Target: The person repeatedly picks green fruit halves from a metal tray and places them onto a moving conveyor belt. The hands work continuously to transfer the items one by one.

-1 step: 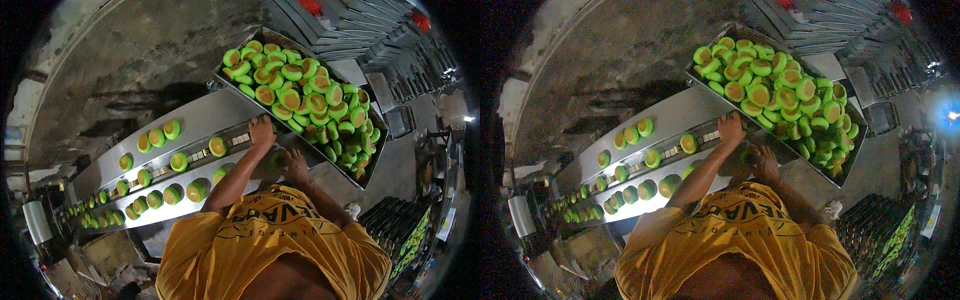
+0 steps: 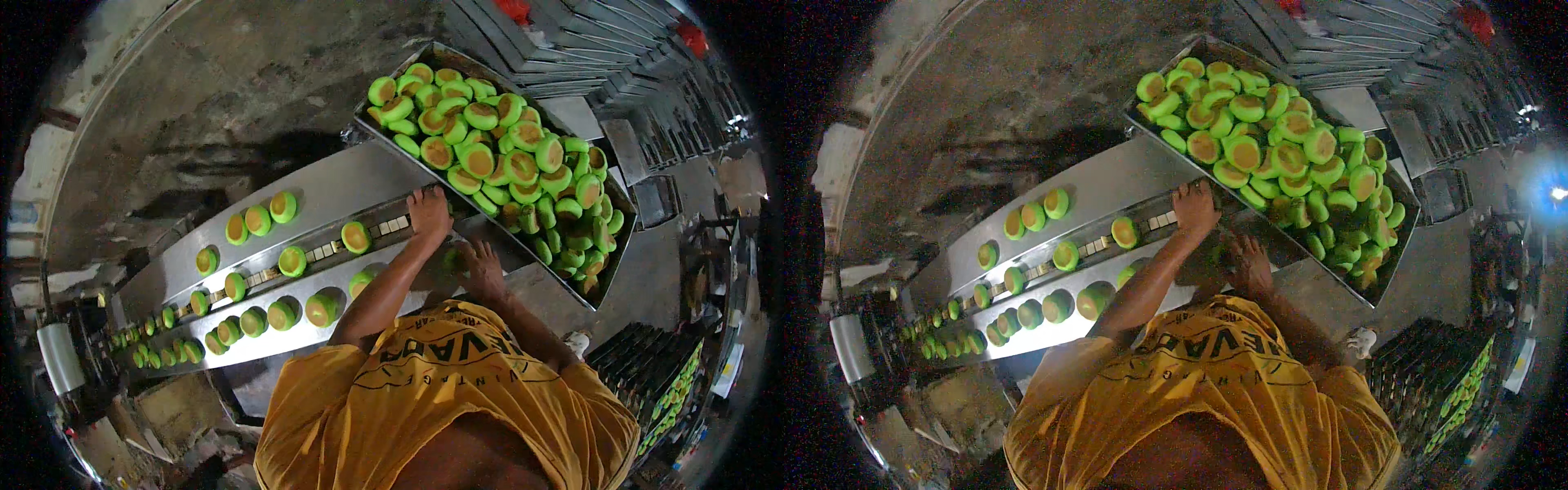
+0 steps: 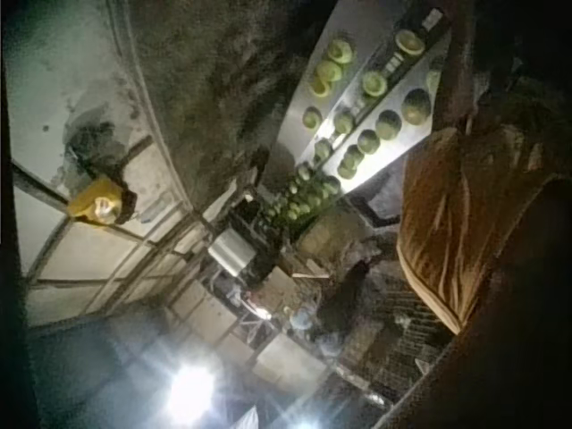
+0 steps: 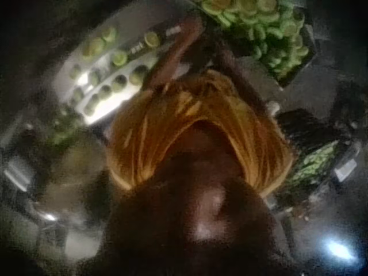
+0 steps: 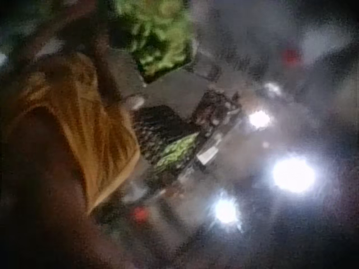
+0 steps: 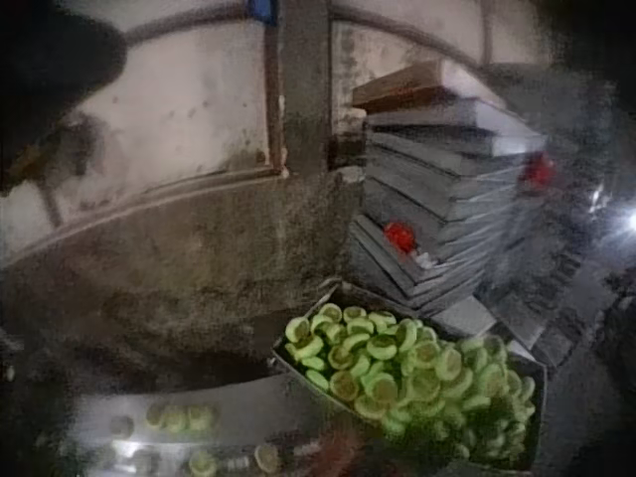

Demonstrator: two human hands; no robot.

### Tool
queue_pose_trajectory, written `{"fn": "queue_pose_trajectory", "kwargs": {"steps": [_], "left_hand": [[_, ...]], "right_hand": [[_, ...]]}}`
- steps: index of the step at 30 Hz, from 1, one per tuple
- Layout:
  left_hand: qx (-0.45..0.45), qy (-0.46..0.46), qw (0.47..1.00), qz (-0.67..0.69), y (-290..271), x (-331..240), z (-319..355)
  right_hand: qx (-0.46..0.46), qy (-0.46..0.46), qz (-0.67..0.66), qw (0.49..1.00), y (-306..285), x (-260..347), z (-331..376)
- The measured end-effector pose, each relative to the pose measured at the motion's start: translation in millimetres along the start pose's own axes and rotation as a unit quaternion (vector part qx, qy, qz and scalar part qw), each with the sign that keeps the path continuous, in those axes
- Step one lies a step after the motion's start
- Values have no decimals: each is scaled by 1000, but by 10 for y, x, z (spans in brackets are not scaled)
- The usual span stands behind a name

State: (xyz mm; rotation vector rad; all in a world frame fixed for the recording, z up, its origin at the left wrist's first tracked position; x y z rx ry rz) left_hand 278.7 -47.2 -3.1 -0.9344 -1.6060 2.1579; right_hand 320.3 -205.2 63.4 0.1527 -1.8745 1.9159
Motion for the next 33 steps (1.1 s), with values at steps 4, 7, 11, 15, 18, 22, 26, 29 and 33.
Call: {"fn": "queue_pose_trajectory", "kwargs": {"steps": [4, 7, 11, 15, 18, 22, 26, 29, 33], "left_hand": [[5, -12, 999, -35, -112, 152, 107], [-31, -32, 998, 41, -277, 681, 468], [-51, -161, 979, -116, -532, 1840, 1390], [29, -229, 973, -28, -367, 2385, 1626], [27, -236, 971, 5, -346, 2320, 1647], [-48, -211, 974, -71, -632, 2046, 1559], [-88, -33, 995, 31, -613, 1381, 1160], [-33, -31, 999, 27, -403, 1197, 959], [22, -95, 994, 48, -135, 1479, 901]], "right_hand": [[35, -35, 81, 996, 491, -138, -40], [27, -66, 24, 997, 325, -43, -49], [7, -69, 35, 997, 314, -81, -43], [28, 23, 32, 999, 264, -93, -386], [74, 52, -16, 996, 255, -104, -594], [32, -13, 148, 988, 92, 83, -540], [37, -33, 82, 995, 226, -85, -435], [84, -23, 83, 993, 310, -132, -522], [112, -29, 74, 991, 270, 6, -625]]}}
Point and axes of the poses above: each hand's wrist, its own z-axis away from the middle knuckle, its own y-axis out of the palm, x = y × z, the point moved 10 cm from there along -z, towards the middle knuckle, and after that the axes turned 10 degrees about y, right-handed, at the moved point
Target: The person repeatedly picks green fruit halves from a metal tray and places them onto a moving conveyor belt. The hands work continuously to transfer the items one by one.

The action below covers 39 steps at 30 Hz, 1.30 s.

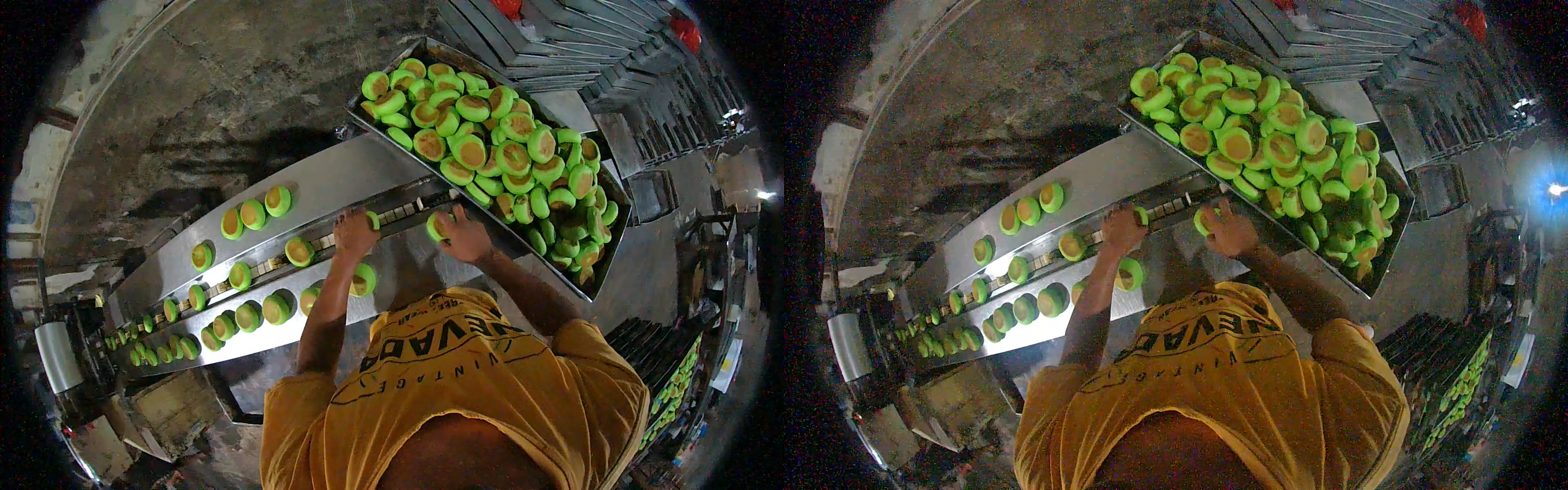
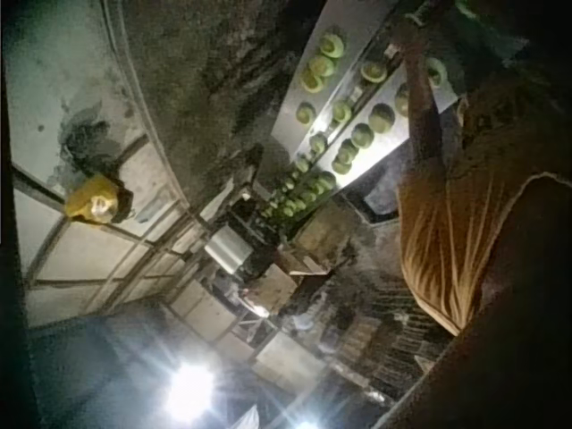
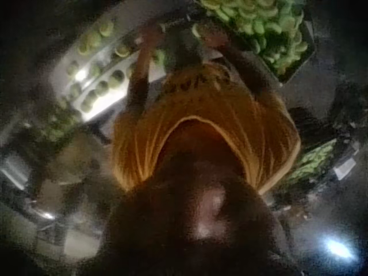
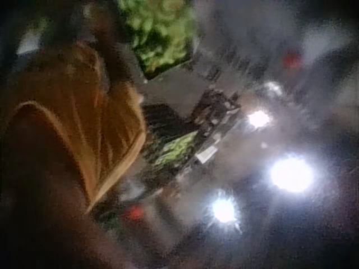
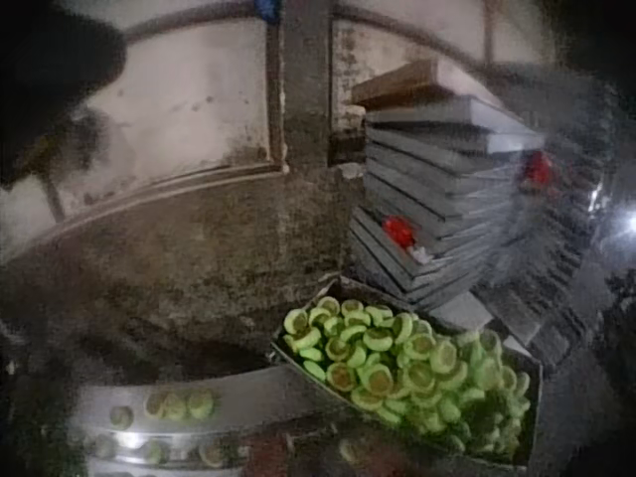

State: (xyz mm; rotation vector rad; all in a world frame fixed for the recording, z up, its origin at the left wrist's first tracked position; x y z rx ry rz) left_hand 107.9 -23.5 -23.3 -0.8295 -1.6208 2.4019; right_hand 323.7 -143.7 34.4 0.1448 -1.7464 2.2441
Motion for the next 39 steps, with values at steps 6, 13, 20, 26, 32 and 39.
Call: {"fn": "queue_pose_trajectory", "kwargs": {"steps": [6, 13, 20, 26, 32, 39], "left_hand": [[-47, -47, 997, 28, -89, 151, 75], [-131, 50, 990, 19, -611, -36, 802], [-19, 226, 967, -114, -76, -437, 1416], [22, 141, 990, 5, 5, -337, 1187], [-74, 178, 979, 65, -371, -867, 672], [40, 191, 981, -11, 225, -722, 698]], "right_hand": [[-72, 59, -26, 995, -127, 137, -529], [-159, 12, -67, 985, -522, 269, -574], [-342, 66, 121, 929, -1330, -321, -694], [-261, -17, -81, 962, -973, 125, -139], [33, 76, 13, 996, 210, -258, 385], [-48, 14, 13, 999, 304, -224, 375]]}}
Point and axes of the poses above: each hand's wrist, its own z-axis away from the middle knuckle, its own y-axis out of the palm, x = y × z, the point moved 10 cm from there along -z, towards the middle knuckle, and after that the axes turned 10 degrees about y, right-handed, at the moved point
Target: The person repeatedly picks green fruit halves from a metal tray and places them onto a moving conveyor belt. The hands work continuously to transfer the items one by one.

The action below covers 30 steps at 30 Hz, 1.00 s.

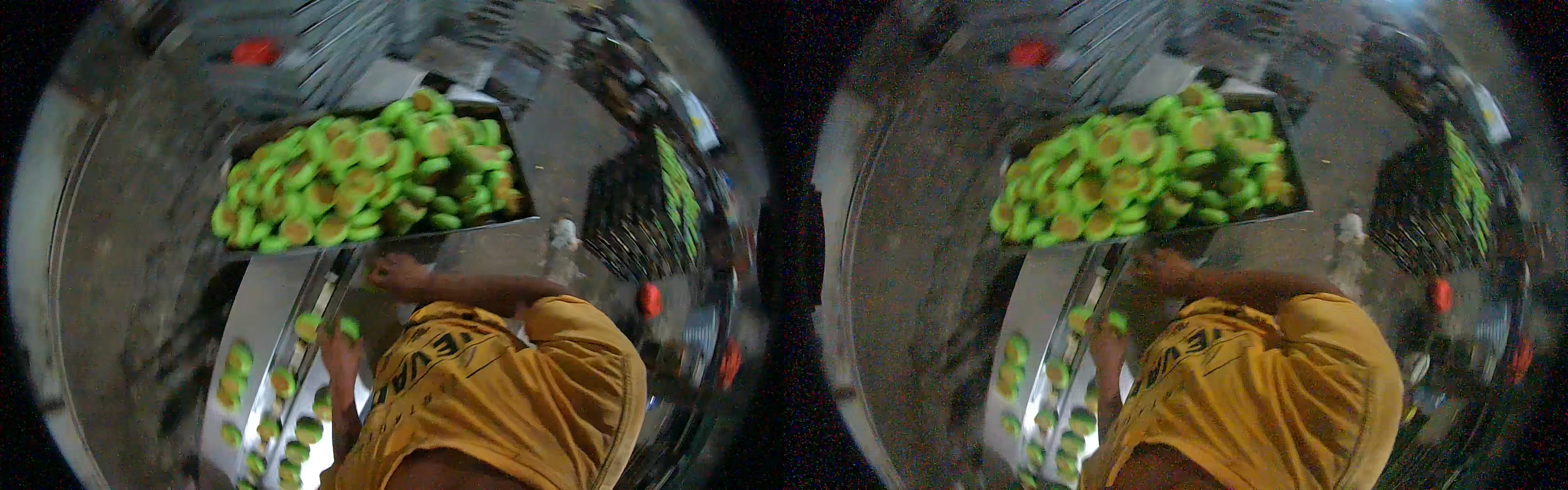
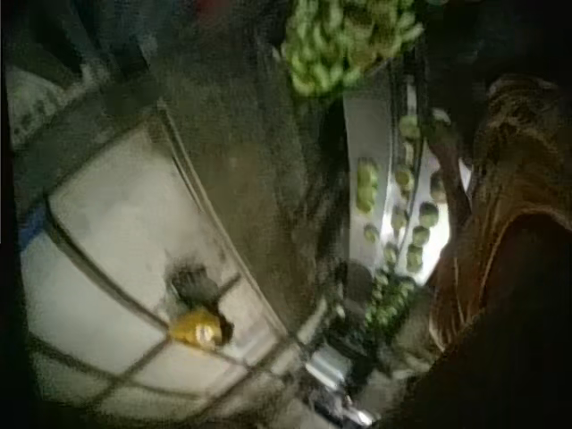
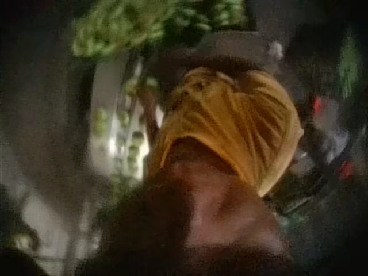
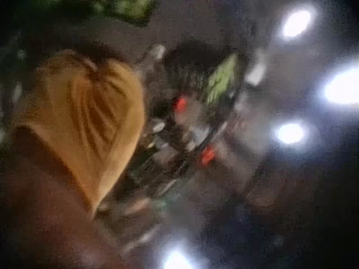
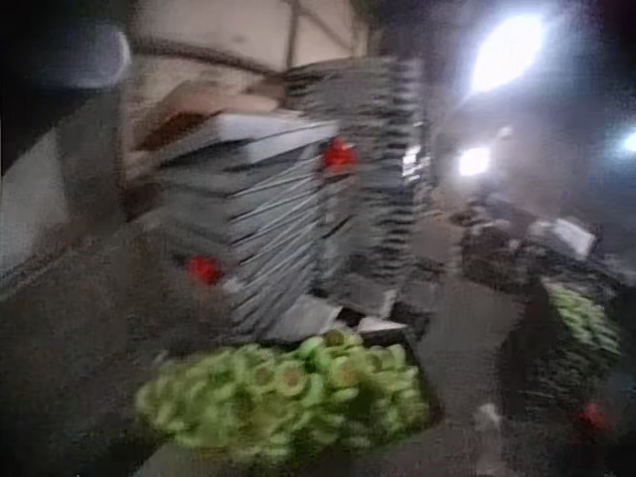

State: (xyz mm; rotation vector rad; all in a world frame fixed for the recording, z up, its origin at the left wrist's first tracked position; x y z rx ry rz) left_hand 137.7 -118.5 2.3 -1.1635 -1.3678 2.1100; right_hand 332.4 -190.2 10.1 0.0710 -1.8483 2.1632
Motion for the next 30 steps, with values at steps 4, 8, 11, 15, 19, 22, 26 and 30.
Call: {"fn": "queue_pose_trajectory", "kwargs": {"steps": [4, 8, 11, 15, 19, 22, 26, 30], "left_hand": [[-76, -20, 994, 75, -139, -5, 41], [-162, -86, 971, 151, -554, 99, -31], [-238, -38, 970, 26, -772, 6, -176], [-269, -74, 950, 143, -770, 26, -427], [-216, -110, 965, 103, -347, 186, -747], [-199, -102, 975, 2, -411, 279, -712], [-272, -243, 929, -56, -749, 1391, 488], [-196, -288, 937, -34, -527, 2168, 1170]], "right_hand": [[29, -40, -2, 999, -21, 12, 88], [-81, -185, -27, 979, -249, 168, 201], [38, -55, -139, 988, -342, 83, -4], [-20, -36, -74, 996, -373, 127, -133], [-39, -85, -39, 995, -552, 366, -175], [-56, -87, -18, 994, -393, 248, -213], [-39, -50, -16, 998, -266, 78, -283], [-39, -29, -43, 998, -450, 258, -481]]}}
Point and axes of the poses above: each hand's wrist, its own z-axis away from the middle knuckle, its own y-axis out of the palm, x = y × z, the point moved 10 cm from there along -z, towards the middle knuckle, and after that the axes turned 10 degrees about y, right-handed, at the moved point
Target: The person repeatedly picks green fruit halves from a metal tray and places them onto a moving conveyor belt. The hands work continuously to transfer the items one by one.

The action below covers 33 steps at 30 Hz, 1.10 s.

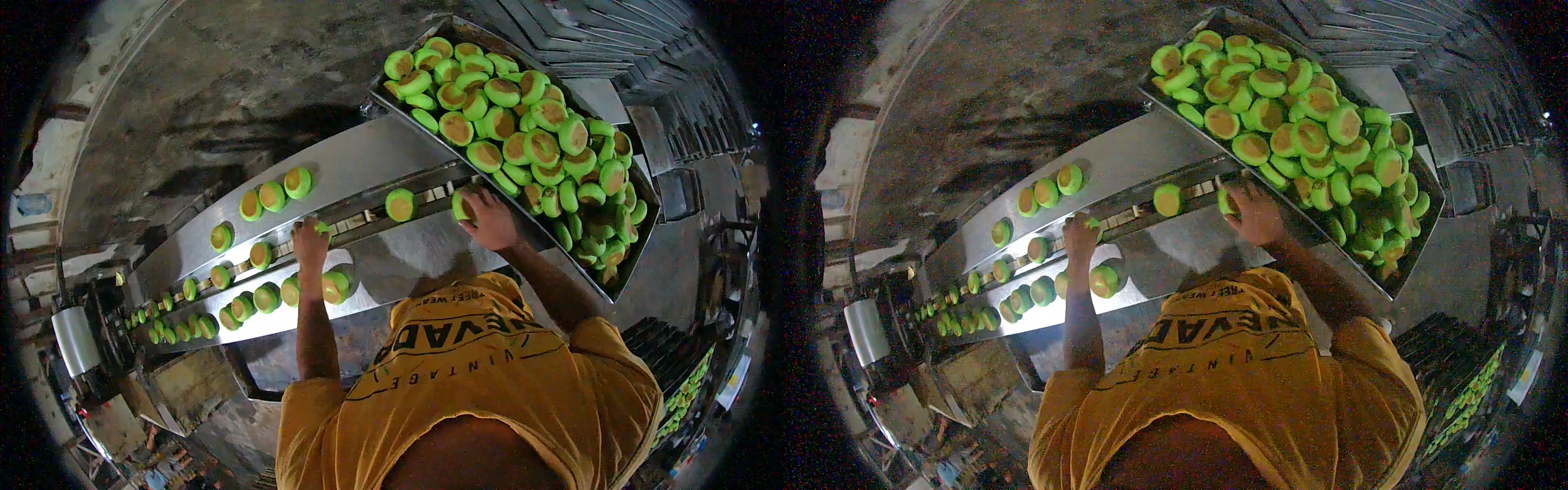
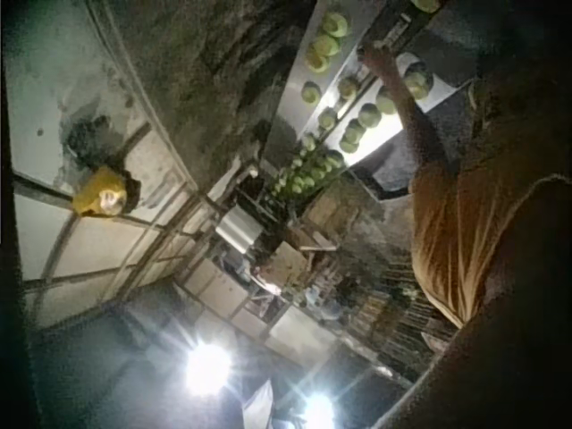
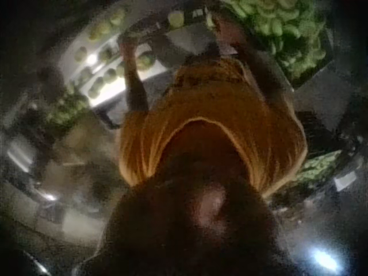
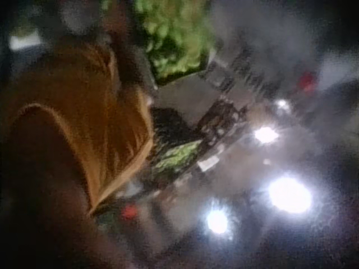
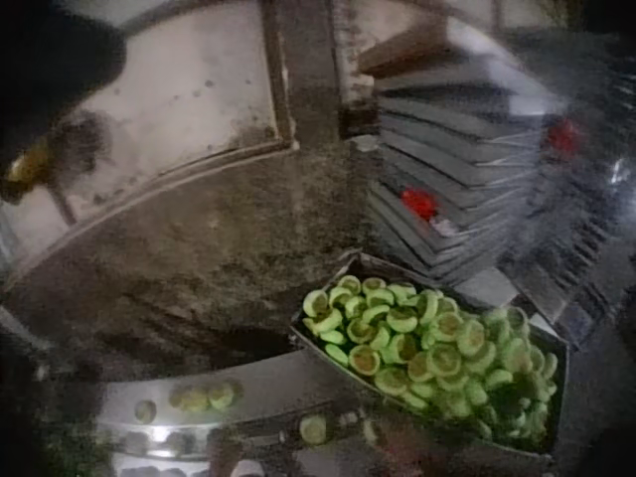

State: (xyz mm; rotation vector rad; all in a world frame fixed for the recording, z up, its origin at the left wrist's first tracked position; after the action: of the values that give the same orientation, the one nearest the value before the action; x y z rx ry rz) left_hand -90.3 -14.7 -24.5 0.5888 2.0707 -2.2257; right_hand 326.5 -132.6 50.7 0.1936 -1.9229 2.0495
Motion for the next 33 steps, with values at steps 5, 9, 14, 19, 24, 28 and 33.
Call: {"fn": "queue_pose_trajectory", "kwargs": {"steps": [5, 9, 14, 19, 24, 28, 33], "left_hand": [[-4, -32, 997, -74, -406, -491, -93], [-52, 142, 984, 90, -524, -1877, -550], [-105, 391, 906, 120, -113, -3663, -845], [108, 300, 947, 24, 682, -4496, -1317], [87, 388, 912, 101, 1016, -4149, -1548], [225, 161, 765, 581, 785, -4041, -1393], [26, 234, 872, 430, -62, -3719, -893]], "right_hand": [[26, 38, -63, 997, 205, 101, -453], [-168, -104, -276, 941, 144, 64, -356], [-215, 46, 50, 974, -1164, -236, -307], [-129, 225, 154, 953, -1098, -1070, -545], [-240, 162, 81, 954, -1430, -921, -346], [-352, 28, -59, 934, -1751, -339, 185], [-35, 93, -107, 989, 184, -532, 586]]}}
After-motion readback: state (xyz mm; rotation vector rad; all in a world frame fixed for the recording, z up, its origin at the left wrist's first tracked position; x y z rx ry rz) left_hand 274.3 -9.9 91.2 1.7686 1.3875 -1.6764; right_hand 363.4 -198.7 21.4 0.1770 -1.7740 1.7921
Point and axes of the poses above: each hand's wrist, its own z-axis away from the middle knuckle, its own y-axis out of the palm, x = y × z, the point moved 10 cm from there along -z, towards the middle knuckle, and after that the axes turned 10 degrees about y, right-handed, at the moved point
